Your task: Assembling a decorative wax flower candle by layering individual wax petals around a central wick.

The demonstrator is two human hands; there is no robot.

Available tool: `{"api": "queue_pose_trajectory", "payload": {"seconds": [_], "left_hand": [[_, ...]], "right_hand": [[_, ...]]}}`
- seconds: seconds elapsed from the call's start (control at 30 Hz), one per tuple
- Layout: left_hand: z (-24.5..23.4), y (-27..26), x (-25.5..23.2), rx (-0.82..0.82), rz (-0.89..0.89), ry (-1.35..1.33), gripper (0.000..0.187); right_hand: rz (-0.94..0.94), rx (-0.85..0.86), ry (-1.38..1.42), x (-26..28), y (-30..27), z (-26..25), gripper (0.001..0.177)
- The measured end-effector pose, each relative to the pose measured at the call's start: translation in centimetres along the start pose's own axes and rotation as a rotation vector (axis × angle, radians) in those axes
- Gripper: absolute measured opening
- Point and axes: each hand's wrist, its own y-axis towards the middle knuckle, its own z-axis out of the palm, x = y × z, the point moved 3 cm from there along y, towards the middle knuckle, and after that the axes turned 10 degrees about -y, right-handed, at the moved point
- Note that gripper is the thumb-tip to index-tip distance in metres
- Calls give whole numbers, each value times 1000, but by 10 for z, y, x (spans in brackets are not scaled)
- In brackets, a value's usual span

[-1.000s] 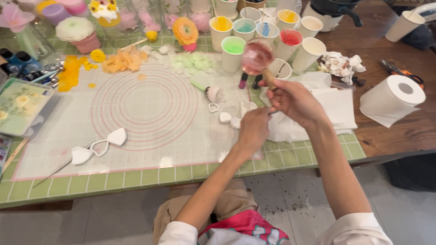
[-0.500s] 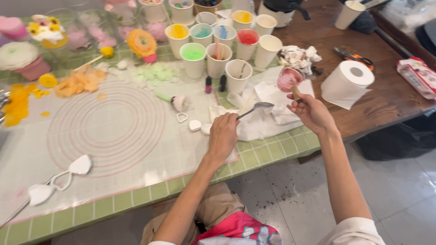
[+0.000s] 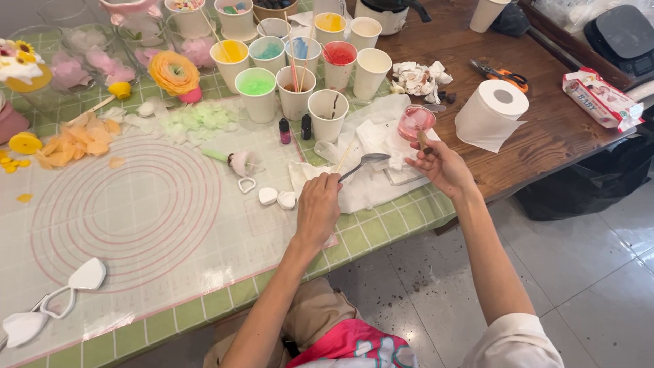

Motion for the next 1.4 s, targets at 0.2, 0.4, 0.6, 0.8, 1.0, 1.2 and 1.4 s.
{"api": "queue_pose_trajectory", "payload": {"seconds": [0.2,0.4,0.6,0.8,1.0,1.2,1.4], "left_hand": [[2,3,-2,34,24,16,19],[-8,0,7,-21,28,13,20],[-10,-2,15,-91,-79,-100,13],[-22,2,15,-220,-126,-261,15],[-49,14,16,-292,-260,-363,14],[-72,15,11,-240,-289,-328,14],[-64,6,12,-227,-206,-327,13]], "right_hand": [[-15,-40,-5,6,13,33,33],[21,-14,4,-17,33,22,34],[45,3,20,-27,42,11,34],[88,-19,2,-31,43,6,34],[74,18,-19,-27,37,11,36],[27,-3,-58,-22,38,12,33],[-28,-7,-63,-3,17,11,33]]}}
